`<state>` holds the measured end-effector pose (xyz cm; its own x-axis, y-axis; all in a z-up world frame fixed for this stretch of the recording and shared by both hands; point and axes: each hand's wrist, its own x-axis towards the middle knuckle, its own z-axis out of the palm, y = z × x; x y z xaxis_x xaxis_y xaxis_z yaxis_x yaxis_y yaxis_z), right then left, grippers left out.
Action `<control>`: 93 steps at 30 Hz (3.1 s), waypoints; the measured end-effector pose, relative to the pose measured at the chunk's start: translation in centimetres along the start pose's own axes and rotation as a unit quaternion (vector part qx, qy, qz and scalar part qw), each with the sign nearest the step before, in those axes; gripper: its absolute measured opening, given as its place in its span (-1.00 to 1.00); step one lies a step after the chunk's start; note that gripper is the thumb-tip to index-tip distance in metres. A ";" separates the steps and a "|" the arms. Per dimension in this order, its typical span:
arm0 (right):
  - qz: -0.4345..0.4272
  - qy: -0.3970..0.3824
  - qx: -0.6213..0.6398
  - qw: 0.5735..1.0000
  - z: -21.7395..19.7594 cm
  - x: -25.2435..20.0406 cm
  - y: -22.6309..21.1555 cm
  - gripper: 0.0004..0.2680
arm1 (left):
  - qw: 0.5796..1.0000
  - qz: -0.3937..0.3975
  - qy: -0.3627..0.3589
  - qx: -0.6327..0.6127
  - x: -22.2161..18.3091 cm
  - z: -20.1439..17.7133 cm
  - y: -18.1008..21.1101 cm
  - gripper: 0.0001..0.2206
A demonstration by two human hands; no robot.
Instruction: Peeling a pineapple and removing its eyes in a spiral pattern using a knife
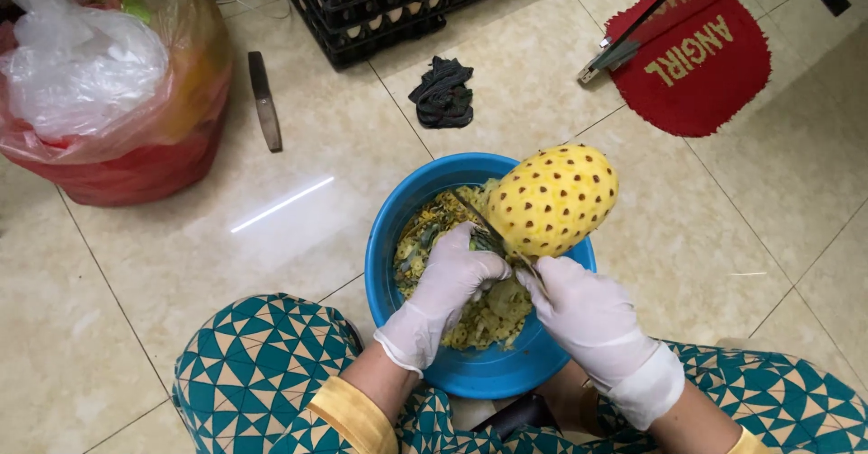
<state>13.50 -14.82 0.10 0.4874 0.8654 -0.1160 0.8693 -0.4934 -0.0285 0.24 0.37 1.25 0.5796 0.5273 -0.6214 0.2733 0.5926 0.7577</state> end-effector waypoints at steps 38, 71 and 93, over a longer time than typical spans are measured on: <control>0.258 -0.159 0.450 0.840 -9.5 -3.9 0.7 -0.67 | 0.958 -0.041 -0.125 -0.257 0.3 -0.4 -0.8 -0.59; 0.199 -0.224 0.279 0.912 -10.4 -1.1 -1.4 -0.68 | 0.991 0.005 -0.078 -0.111 -0.5 0.6 -0.6 -0.44; 0.341 -0.172 0.556 0.738 -7.6 -5.0 3.1 -0.69 | 0.960 -0.003 -0.052 -0.275 -1.1 -1.2 0.6 -0.46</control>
<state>14.35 -20.01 8.10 0.5646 0.4036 -0.7199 -0.2677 -0.7356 -0.6223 -1.13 0.88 2.11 0.6611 0.4760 -0.5799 -0.1540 0.8426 0.5161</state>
